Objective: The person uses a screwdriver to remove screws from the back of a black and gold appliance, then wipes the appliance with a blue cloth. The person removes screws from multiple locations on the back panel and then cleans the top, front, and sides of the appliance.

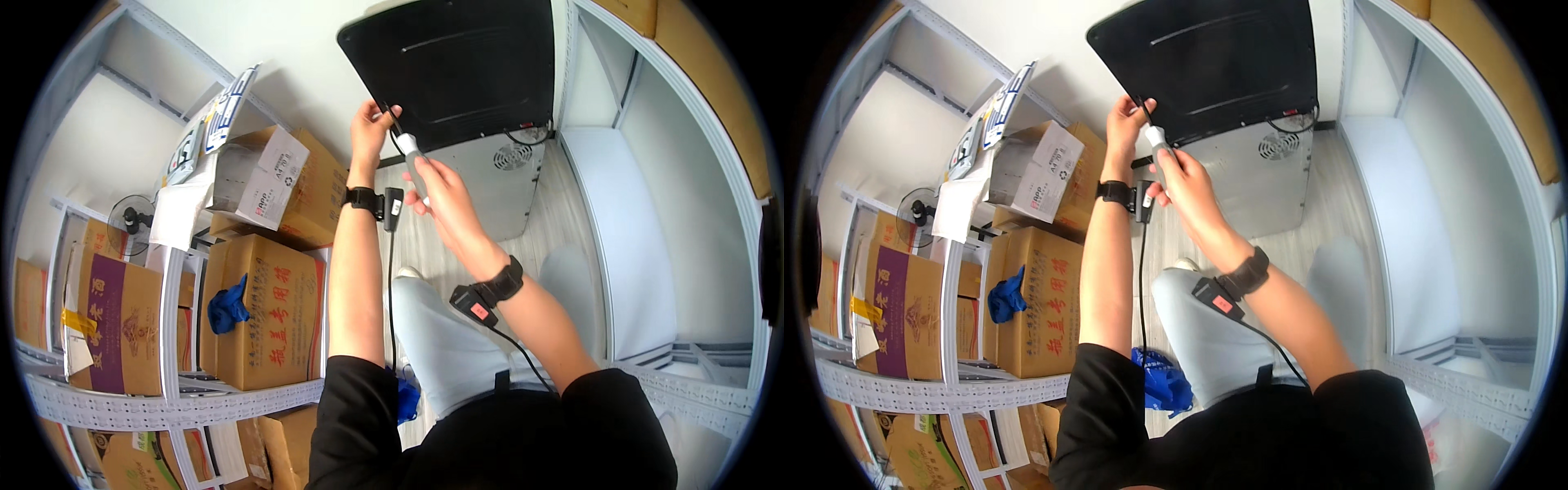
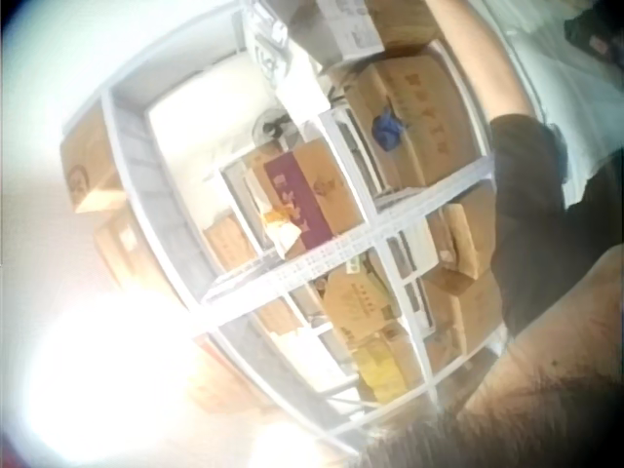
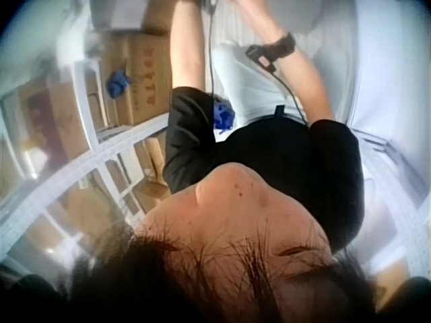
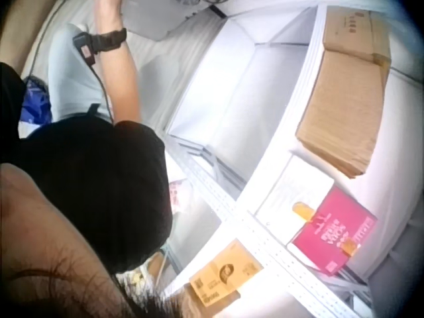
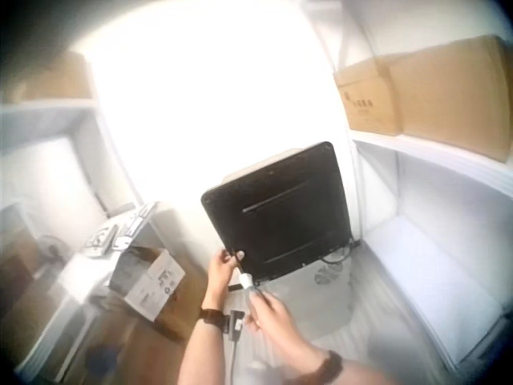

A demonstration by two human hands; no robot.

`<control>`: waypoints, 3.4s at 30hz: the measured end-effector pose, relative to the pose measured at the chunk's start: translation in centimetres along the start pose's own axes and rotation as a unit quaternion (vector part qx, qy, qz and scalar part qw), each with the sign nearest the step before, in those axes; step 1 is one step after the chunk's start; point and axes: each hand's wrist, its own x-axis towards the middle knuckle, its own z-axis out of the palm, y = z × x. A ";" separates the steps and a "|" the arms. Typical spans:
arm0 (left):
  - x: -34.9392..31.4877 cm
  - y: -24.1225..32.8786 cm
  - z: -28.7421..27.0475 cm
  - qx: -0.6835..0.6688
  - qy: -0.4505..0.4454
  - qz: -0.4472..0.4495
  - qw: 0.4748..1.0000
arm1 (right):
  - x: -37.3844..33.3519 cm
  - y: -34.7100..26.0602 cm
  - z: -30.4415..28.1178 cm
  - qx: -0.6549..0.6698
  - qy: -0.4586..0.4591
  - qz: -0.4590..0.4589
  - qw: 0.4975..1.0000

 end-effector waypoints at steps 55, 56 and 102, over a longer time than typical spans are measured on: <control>0.7 -1.3 -0.5 0.054 0.017 0.012 0.998 | 1.3 -1.3 0.2 0.299 -0.053 0.092 0.948; 0.6 -1.1 -0.6 0.044 0.007 0.036 0.998 | 1.4 -1.6 0.1 0.328 -0.052 0.115 0.936; -0.9 1.0 0.4 0.022 0.028 0.011 0.999 | 1.3 -2.2 0.8 0.184 0.016 0.136 0.973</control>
